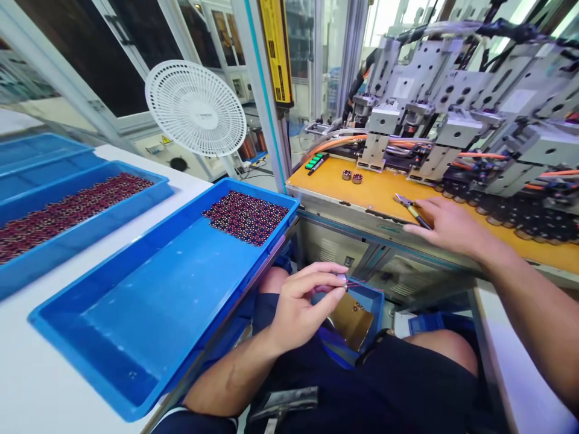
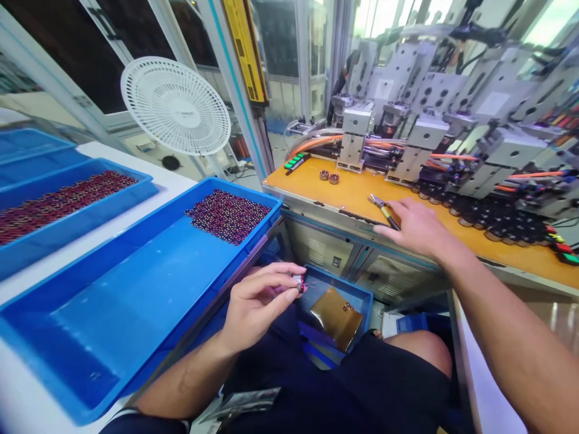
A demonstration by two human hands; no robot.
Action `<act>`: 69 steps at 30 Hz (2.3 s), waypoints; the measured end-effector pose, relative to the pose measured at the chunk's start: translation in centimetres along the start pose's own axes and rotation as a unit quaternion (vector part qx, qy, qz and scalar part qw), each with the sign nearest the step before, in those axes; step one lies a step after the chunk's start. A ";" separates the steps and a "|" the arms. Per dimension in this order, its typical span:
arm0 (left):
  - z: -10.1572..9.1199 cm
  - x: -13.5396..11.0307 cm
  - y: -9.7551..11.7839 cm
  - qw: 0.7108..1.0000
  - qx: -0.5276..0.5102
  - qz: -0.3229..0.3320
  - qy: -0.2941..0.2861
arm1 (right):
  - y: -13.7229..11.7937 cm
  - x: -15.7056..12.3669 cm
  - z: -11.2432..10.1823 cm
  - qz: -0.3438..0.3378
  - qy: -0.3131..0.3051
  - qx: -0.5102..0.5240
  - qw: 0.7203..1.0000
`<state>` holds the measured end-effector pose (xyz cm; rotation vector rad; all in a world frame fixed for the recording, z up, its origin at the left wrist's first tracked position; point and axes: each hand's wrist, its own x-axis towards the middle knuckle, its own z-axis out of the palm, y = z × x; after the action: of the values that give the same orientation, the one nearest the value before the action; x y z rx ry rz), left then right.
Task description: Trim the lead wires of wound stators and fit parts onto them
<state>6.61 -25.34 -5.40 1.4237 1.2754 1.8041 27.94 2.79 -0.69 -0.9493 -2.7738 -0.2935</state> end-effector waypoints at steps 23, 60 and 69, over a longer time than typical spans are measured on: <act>1.9 0.7 0.4 0.997 0.053 0.050 -0.034 | -16.8 -18.1 1.0 0.019 -0.062 0.552 0.831; 1.8 0.0 -1.7 0.990 -0.051 0.104 -0.083 | -16.7 -18.4 -1.3 0.069 -0.083 0.701 0.705; 1.6 -0.1 -1.4 0.990 -0.036 0.107 -0.081 | -17.2 -18.0 -2.0 0.054 -0.090 0.729 0.677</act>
<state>7.91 -24.23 -6.69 1.6820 0.9987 1.8066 31.41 -21.49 -5.36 -0.5690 -1.9290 1.7974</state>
